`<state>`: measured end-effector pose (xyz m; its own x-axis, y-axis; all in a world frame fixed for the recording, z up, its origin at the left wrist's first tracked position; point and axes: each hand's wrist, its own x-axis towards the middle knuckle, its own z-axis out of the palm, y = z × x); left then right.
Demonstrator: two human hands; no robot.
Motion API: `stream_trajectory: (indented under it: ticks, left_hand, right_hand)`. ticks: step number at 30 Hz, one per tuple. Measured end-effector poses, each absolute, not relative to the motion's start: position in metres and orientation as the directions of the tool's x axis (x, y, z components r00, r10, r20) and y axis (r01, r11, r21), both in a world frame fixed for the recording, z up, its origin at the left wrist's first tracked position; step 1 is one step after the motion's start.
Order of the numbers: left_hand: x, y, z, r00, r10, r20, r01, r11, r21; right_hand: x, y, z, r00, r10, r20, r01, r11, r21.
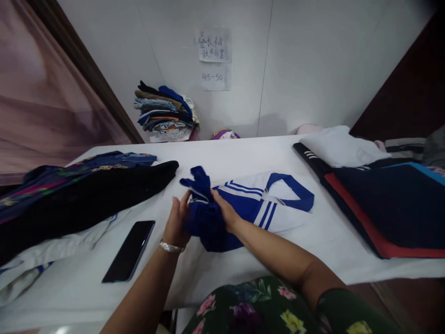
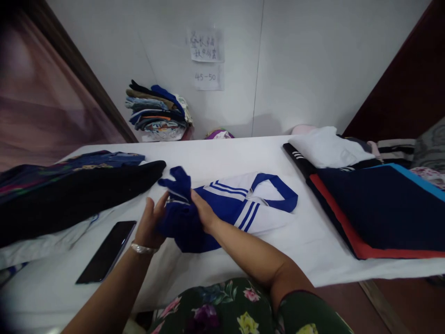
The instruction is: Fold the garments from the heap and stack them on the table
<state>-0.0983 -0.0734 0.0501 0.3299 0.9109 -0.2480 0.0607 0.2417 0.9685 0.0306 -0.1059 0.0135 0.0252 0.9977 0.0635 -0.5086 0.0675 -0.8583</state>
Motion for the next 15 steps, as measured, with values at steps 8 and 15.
stream_trajectory:
  ticks: [8,15]
  left_hand:
    - [0.023,-0.085,0.083,0.751,0.641,-0.156,0.002,0.234,0.972]
    - [0.119,-0.110,0.024,0.844,0.489,-0.219,0.064,0.314,0.947]
  right_hand:
    - [0.155,-0.135,0.017,0.301,0.945,-0.131,-0.718,0.134,-0.683]
    - [0.242,-0.182,-0.015,0.467,0.829,-0.308,-0.582,0.027,-0.812]
